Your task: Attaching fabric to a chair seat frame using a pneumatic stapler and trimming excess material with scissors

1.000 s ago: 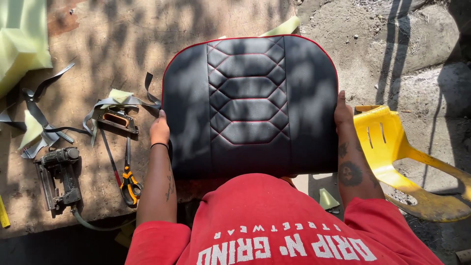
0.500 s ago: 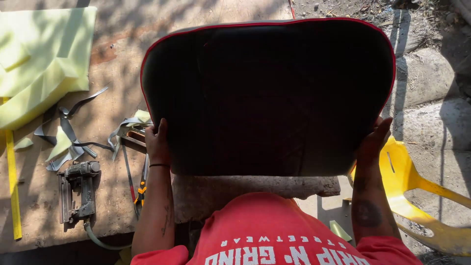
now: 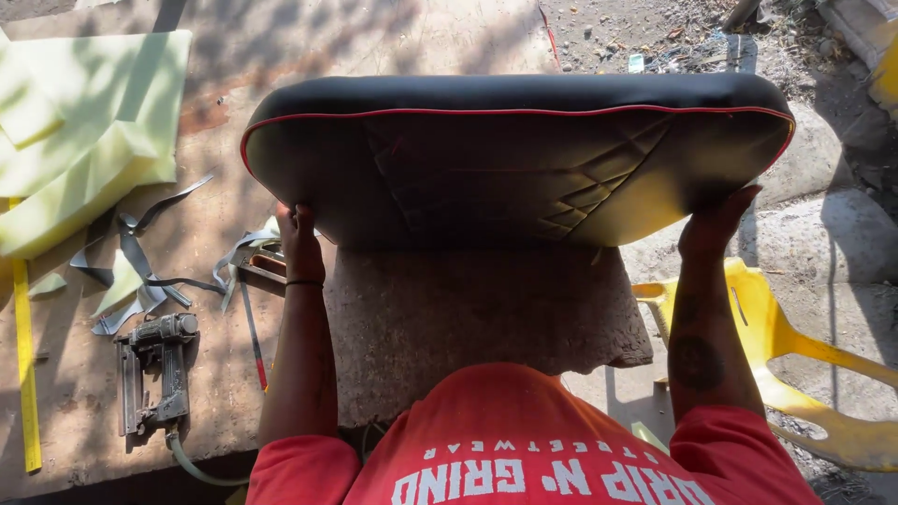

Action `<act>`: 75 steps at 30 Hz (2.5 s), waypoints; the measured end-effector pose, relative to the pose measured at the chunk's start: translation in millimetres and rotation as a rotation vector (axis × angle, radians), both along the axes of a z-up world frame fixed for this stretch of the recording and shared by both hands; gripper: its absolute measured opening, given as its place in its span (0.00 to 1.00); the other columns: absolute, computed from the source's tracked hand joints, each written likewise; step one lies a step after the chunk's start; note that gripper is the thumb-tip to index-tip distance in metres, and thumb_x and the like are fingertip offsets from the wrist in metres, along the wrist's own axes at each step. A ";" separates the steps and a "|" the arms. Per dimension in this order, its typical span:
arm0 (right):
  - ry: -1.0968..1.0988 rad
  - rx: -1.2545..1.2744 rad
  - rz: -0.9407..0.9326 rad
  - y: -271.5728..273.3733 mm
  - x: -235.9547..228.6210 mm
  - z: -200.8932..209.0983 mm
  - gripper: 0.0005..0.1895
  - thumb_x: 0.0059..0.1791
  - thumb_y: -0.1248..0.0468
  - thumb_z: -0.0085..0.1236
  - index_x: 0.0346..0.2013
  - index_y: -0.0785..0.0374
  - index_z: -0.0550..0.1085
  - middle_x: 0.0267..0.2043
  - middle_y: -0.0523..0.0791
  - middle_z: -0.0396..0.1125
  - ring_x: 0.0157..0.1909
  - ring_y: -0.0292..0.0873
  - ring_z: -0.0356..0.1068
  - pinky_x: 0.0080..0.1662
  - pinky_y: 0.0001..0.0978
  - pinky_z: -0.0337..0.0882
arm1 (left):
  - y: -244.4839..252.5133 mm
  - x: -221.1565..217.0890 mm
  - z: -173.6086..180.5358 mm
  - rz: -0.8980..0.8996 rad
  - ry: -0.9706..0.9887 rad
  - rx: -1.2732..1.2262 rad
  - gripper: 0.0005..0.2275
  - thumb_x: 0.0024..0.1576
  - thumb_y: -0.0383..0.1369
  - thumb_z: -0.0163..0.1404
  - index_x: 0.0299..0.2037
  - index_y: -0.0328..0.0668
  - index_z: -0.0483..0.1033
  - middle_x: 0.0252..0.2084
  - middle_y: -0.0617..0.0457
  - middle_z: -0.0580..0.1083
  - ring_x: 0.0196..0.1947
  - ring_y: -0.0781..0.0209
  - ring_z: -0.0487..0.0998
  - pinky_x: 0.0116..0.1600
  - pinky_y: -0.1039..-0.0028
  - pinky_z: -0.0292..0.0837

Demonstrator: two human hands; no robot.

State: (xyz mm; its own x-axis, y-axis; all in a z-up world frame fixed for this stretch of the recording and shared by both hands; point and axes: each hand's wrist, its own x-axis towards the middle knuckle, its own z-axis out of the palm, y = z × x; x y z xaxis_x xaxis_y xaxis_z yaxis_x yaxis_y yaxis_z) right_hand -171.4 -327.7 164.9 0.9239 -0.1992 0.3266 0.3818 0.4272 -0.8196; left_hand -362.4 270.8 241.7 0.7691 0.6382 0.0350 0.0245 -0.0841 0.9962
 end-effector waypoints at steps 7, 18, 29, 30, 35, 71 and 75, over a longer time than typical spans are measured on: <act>-0.403 -0.607 -0.184 7.5 1.2 157.6 0.41 0.58 0.34 0.46 0.60 0.73 0.70 0.53 0.54 0.66 0.56 0.49 0.65 0.58 0.41 0.66 | -41.4 19.2 71.0 0.308 -0.362 0.589 0.25 0.65 0.48 0.49 0.64 0.39 0.65 0.61 0.43 0.64 0.65 0.47 0.66 0.69 0.53 0.63; -0.808 -1.081 0.120 65.1 -17.0 276.6 0.12 0.57 0.74 0.68 0.53 0.80 0.78 0.56 0.64 0.71 0.57 0.60 0.73 0.59 0.47 0.72 | -243.1 112.6 223.6 -0.498 -0.665 1.448 0.23 0.65 0.52 0.56 0.60 0.45 0.75 0.60 0.51 0.76 0.63 0.50 0.72 0.67 0.56 0.58; -0.924 -0.878 -0.089 78.3 -5.8 255.9 0.10 0.60 0.66 0.61 0.42 0.72 0.81 0.43 0.55 0.75 0.47 0.57 0.74 0.52 0.47 0.72 | -277.9 127.3 222.3 -0.335 -0.881 1.410 0.10 0.66 0.35 0.51 0.32 0.46 0.71 0.28 0.55 0.73 0.27 0.56 0.74 0.39 0.68 0.66; -0.925 -0.874 -0.081 77.4 -7.3 257.4 0.10 0.60 0.66 0.61 0.42 0.72 0.81 0.43 0.55 0.75 0.47 0.57 0.74 0.52 0.47 0.72 | -278.2 128.3 219.9 -0.331 -0.874 1.413 0.10 0.66 0.35 0.51 0.32 0.46 0.71 0.28 0.55 0.73 0.27 0.56 0.74 0.39 0.68 0.66; -0.972 -1.044 -0.065 76.5 -15.8 280.7 0.05 0.56 0.78 0.69 0.45 0.72 0.81 0.46 0.56 0.76 0.51 0.58 0.76 0.54 0.49 0.74 | -285.1 131.2 220.5 -0.441 -0.742 1.465 0.11 0.60 0.38 0.61 0.44 0.44 0.74 0.43 0.52 0.76 0.41 0.53 0.78 0.45 0.66 0.68; -1.122 -0.931 -0.260 99.1 -16.1 270.4 0.08 0.57 0.79 0.66 0.36 0.71 0.75 0.40 0.55 0.74 0.43 0.59 0.78 0.48 0.51 0.79 | -301.4 142.0 204.4 -0.301 -0.972 1.447 0.04 0.65 0.29 0.48 0.43 0.39 0.75 0.38 0.49 0.75 0.39 0.50 0.81 0.45 0.63 0.77; -1.021 -0.897 -0.026 84.2 -14.1 277.2 0.05 0.57 0.84 0.64 0.42 0.79 0.76 0.44 0.64 0.71 0.49 0.62 0.76 0.54 0.51 0.76 | -282.2 139.1 208.4 -0.304 -0.902 1.468 0.04 0.65 0.32 0.54 0.43 0.41 0.78 0.43 0.51 0.79 0.44 0.53 0.82 0.50 0.64 0.77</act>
State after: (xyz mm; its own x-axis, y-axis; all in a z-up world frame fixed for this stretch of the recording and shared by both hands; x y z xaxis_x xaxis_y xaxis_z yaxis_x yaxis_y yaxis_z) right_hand -185.5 -243.5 442.1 0.1931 0.4283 0.8828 0.9806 -0.1154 -0.1585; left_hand -223.3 -11.4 450.0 0.2609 -0.4624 0.8474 -0.6322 -0.7453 -0.2121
